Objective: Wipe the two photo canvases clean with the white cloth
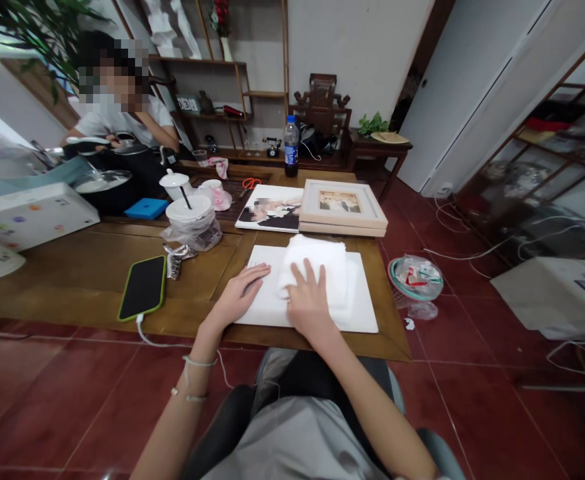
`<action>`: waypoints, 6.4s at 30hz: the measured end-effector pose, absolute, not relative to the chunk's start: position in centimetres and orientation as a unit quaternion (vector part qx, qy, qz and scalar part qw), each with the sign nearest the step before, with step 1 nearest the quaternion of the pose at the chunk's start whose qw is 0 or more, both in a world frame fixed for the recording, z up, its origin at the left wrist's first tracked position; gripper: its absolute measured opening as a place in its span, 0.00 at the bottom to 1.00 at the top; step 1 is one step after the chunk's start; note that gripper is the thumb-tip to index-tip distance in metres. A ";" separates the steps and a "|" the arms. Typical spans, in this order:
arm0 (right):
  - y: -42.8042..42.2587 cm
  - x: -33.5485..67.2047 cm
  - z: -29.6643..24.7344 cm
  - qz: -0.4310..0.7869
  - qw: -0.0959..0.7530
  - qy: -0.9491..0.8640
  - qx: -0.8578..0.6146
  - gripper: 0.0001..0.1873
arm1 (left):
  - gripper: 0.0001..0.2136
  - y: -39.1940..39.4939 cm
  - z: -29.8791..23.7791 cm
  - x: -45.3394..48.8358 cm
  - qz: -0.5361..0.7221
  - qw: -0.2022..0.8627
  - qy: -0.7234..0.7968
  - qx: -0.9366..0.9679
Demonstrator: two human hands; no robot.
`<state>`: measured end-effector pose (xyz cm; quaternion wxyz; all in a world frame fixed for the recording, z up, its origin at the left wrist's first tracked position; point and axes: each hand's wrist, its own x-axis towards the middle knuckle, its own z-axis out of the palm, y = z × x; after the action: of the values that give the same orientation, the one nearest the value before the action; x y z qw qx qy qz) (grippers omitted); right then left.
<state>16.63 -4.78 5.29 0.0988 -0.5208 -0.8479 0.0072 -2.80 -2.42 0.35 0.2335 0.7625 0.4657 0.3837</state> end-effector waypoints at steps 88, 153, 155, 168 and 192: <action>-8.0 26.9 6.3 -0.030 0.092 -0.841 -0.532 0.19 | 0.13 -2.4 0.3 -2.8 0.407 0.216 0.463 0.757; -4.2 25.2 4.7 0.060 0.130 -0.878 -0.456 0.17 | 0.14 -2.4 0.5 -2.7 0.395 0.221 0.462 0.762; -6.7 25.1 5.5 0.074 0.120 -0.885 -0.444 0.17 | 0.14 -2.4 0.5 -2.7 0.395 0.221 0.463 0.762; -8.1 27.5 6.8 0.170 0.111 -0.857 -0.474 0.21 | 0.14 -2.4 0.4 -2.7 0.399 0.220 0.464 0.760; -12.3 22.0 7.9 0.117 0.038 -0.915 -0.383 0.16 | 0.14 -2.3 0.2 -2.7 0.397 0.220 0.467 0.759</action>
<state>22.02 -12.32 7.88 0.0376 -0.3833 -0.9154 0.1173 -2.71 -2.33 0.18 0.2205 0.7585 0.4674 0.3970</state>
